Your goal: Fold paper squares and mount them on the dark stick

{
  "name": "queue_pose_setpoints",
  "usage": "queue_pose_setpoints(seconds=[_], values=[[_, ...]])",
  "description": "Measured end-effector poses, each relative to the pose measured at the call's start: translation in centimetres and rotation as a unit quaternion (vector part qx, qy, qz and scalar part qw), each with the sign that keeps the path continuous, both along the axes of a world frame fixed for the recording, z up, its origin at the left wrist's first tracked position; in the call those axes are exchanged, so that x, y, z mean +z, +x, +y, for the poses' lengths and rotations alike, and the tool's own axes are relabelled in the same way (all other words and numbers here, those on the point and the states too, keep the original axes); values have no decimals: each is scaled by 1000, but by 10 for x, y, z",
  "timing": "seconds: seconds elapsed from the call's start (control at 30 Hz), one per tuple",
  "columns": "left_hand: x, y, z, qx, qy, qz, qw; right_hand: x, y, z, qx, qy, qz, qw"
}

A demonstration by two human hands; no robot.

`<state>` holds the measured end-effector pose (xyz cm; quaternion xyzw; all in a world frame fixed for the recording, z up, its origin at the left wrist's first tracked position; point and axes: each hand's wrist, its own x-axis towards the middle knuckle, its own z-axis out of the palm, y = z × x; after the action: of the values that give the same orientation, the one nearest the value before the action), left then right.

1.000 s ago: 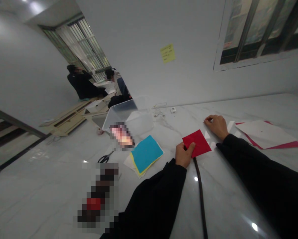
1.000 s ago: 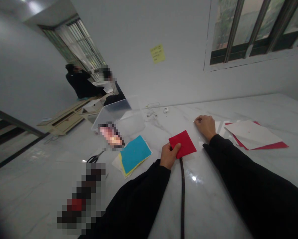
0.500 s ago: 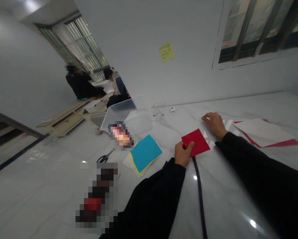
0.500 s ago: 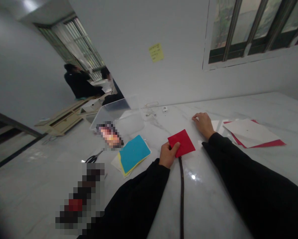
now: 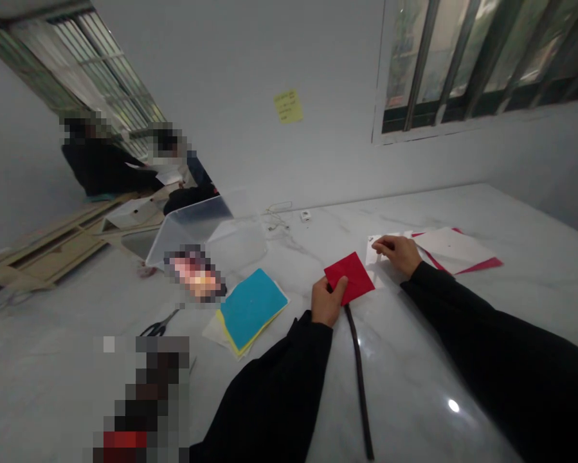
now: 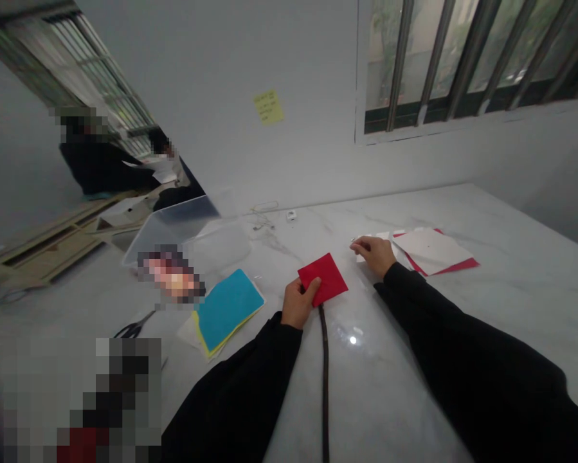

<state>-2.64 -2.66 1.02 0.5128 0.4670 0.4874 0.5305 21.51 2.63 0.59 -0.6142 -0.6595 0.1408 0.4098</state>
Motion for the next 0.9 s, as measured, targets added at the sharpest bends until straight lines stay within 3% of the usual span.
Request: queue_pose_setpoints(seconds=[0.1, 0.23, 0.43, 0.57, 0.7, 0.9], values=[[2, 0, 0, -7, 9, 17, 1000, -2, 3, -25, 6, -58, 110, 992], [5, -1, -2, -26, 20, 37, 999, -11, -12, -55, 39, -103, 276, 955], [-1, -3, -3, -34, 36, 60, 997, -16, -45, -75, 44, -109, 379, 918], [-1, -4, -1, -47, 34, 58, 997, -8, -50, -76, 25, -58, 364, 929], [2, -6, 1, -52, 32, 62, 996, -2, -54, -80, 69, -4, 295, 953], [1, -5, 0, -64, 37, 55, 996, -1, -64, -84, 104, -6, 204, 973]])
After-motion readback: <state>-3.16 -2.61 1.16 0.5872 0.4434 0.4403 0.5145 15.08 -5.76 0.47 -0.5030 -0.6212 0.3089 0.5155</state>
